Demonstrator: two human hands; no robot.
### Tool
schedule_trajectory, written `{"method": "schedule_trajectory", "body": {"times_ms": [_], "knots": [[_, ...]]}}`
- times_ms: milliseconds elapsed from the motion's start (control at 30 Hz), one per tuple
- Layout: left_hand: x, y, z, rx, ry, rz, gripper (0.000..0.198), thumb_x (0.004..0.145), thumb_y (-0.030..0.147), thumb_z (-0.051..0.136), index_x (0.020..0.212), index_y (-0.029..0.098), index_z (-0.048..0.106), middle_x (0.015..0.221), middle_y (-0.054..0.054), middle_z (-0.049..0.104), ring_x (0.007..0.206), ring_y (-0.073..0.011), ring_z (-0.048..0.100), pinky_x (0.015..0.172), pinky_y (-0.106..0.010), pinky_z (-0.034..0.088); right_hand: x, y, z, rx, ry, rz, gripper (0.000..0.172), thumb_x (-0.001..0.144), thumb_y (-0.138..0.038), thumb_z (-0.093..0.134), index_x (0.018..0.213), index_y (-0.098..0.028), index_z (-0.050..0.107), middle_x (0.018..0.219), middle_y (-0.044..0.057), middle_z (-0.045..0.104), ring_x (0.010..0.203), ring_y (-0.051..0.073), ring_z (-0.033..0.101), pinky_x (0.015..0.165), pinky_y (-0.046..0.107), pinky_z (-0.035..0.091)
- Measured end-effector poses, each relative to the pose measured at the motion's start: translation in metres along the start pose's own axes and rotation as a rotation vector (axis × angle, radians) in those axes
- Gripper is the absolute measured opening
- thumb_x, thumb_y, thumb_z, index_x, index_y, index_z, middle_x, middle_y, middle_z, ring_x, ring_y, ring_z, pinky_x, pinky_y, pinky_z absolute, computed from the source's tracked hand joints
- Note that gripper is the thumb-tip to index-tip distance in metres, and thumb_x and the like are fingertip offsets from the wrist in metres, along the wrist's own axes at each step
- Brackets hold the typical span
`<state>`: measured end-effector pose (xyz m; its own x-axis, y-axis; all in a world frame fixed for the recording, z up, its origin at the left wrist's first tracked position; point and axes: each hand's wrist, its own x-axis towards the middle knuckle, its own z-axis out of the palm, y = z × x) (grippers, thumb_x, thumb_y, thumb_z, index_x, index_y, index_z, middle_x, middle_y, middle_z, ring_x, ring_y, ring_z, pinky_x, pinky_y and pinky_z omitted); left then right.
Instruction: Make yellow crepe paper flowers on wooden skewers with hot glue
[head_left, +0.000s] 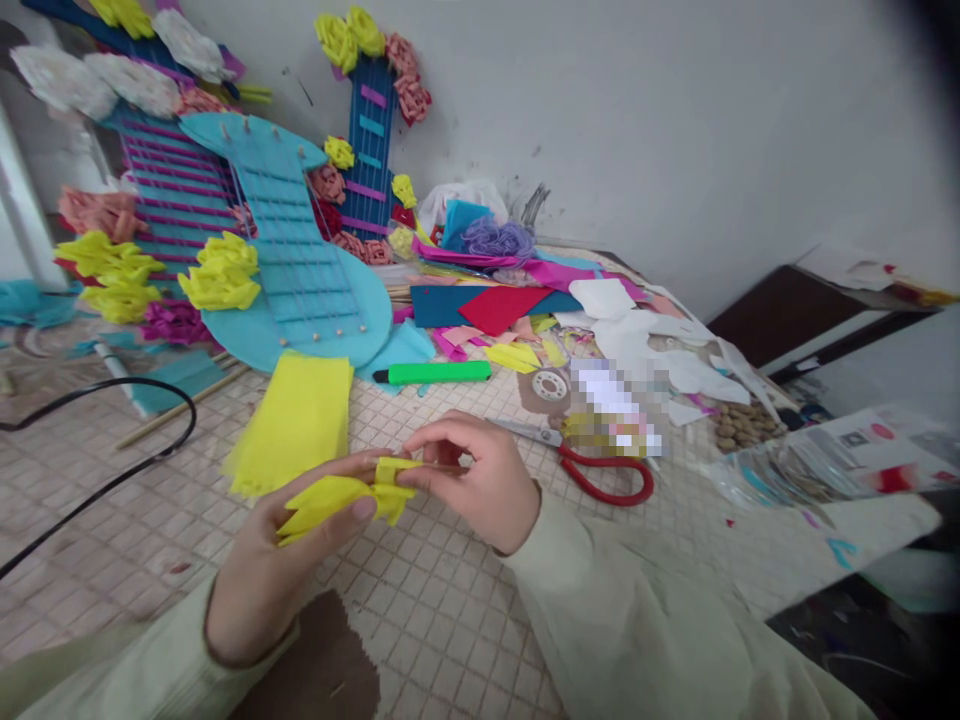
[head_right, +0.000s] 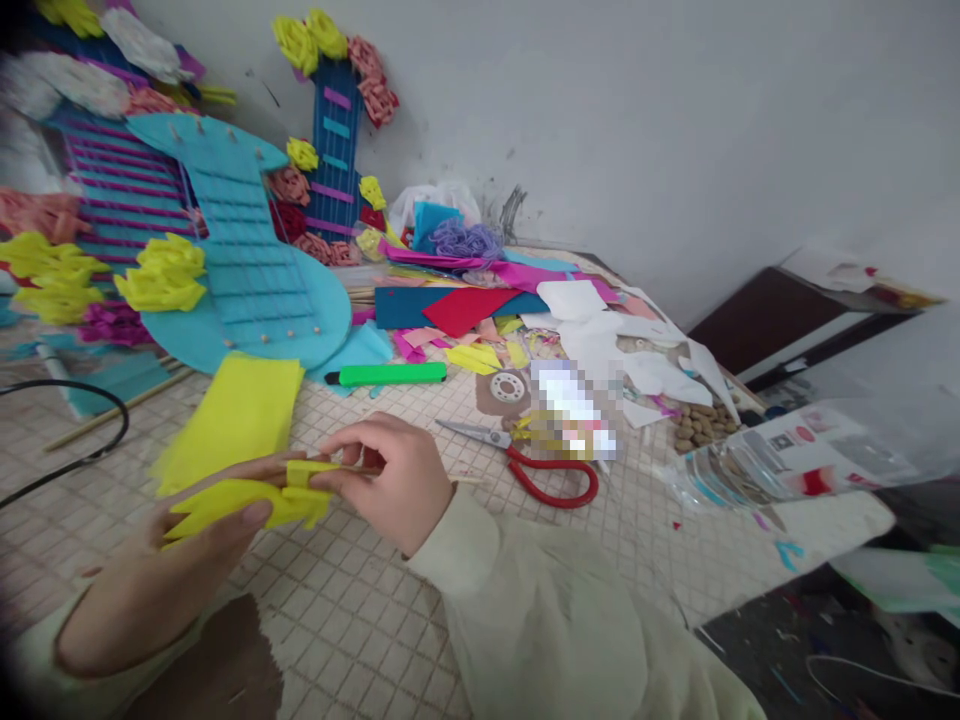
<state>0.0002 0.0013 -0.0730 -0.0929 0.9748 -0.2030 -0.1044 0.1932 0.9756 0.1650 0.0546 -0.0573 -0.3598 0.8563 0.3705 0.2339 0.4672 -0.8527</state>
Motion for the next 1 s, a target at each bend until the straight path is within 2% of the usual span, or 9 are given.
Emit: {"method": "schedule_trajectory", "body": {"times_ms": [100,233,367,500,600,700,800,1000], "knots": [[0.001,0.001,0.004,0.071,0.079,0.038,0.020,0.058,0.035,0.071,0.076,0.027,0.068,0.090,0.002,0.070,0.084,-0.0157,0.061,0.073,-0.020,0.049,0.000,0.000,0.001,-0.010,-0.016,-0.020,0.009,0.069,-0.022,0.067,0.075,-0.016,0.062,0.063,-0.002,0.050,0.057,0.008,0.047,0.050,0.020,0.040],[0.003,-0.003,0.006,0.099,0.145,0.016,0.017,0.058,0.037,0.071,0.071,0.027,0.068,0.077,0.003,0.071,0.070,-0.0132,0.061,0.062,-0.017,0.049,-0.002,0.001,0.005,-0.037,-0.032,-0.045,0.008,0.069,-0.018,0.066,0.075,-0.017,0.062,0.065,-0.002,0.051,0.060,0.008,0.049,0.050,0.018,0.041],[0.004,-0.006,0.005,0.108,0.147,0.012,0.018,0.061,0.039,0.068,0.072,0.025,0.068,0.078,0.001,0.071,0.075,-0.0149,0.062,0.067,-0.020,0.050,-0.002,0.001,0.005,-0.041,-0.067,-0.072,0.008,0.070,-0.019,0.065,0.077,-0.017,0.062,0.068,0.000,0.053,0.062,0.009,0.050,0.052,0.018,0.043],[0.004,-0.004,0.004,0.097,0.166,-0.010,0.019,0.061,0.038,0.069,0.072,0.023,0.067,0.079,0.000,0.070,0.078,-0.0147,0.061,0.069,-0.020,0.050,-0.001,0.002,0.000,-0.019,-0.188,-0.039,0.017,0.074,-0.022,0.059,0.090,-0.016,0.061,0.078,0.002,0.059,0.061,0.008,0.052,0.052,0.018,0.044],[0.005,-0.002,0.004,0.044,0.185,-0.053,0.021,0.057,0.036,0.072,0.072,0.022,0.067,0.077,0.001,0.070,0.075,-0.0143,0.061,0.066,-0.019,0.050,-0.001,0.003,-0.002,-0.031,-0.251,0.006,0.018,0.076,-0.020,0.056,0.092,-0.015,0.062,0.071,0.001,0.061,0.053,0.006,0.050,0.050,0.017,0.043],[0.006,-0.001,0.004,-0.008,0.173,-0.081,0.022,0.055,0.034,0.073,0.071,0.020,0.068,0.077,0.000,0.070,0.075,-0.0151,0.061,0.067,-0.020,0.050,-0.001,0.005,-0.002,-0.048,-0.223,0.041,0.016,0.074,-0.021,0.058,0.088,-0.015,0.064,0.065,0.000,0.062,0.050,0.006,0.050,0.049,0.016,0.042],[0.007,0.003,0.006,-0.109,0.181,-0.118,0.023,0.050,0.032,0.075,0.068,0.020,0.069,0.072,-0.001,0.070,0.070,-0.0155,0.061,0.062,-0.021,0.051,-0.001,0.005,-0.001,-0.050,-0.180,0.024,0.014,0.073,-0.018,0.057,0.085,-0.015,0.065,0.069,0.001,0.064,0.055,0.008,0.054,0.051,0.017,0.043],[0.008,0.011,0.008,-0.311,0.165,-0.106,0.017,0.049,0.025,0.076,0.065,0.021,0.069,0.078,0.001,0.067,0.072,-0.0134,0.060,0.056,-0.015,0.050,0.002,0.003,-0.003,-0.087,-0.133,0.005,0.012,0.075,-0.017,0.055,0.078,-0.014,0.066,0.069,0.003,0.064,0.055,0.009,0.053,0.050,0.020,0.042]]}}
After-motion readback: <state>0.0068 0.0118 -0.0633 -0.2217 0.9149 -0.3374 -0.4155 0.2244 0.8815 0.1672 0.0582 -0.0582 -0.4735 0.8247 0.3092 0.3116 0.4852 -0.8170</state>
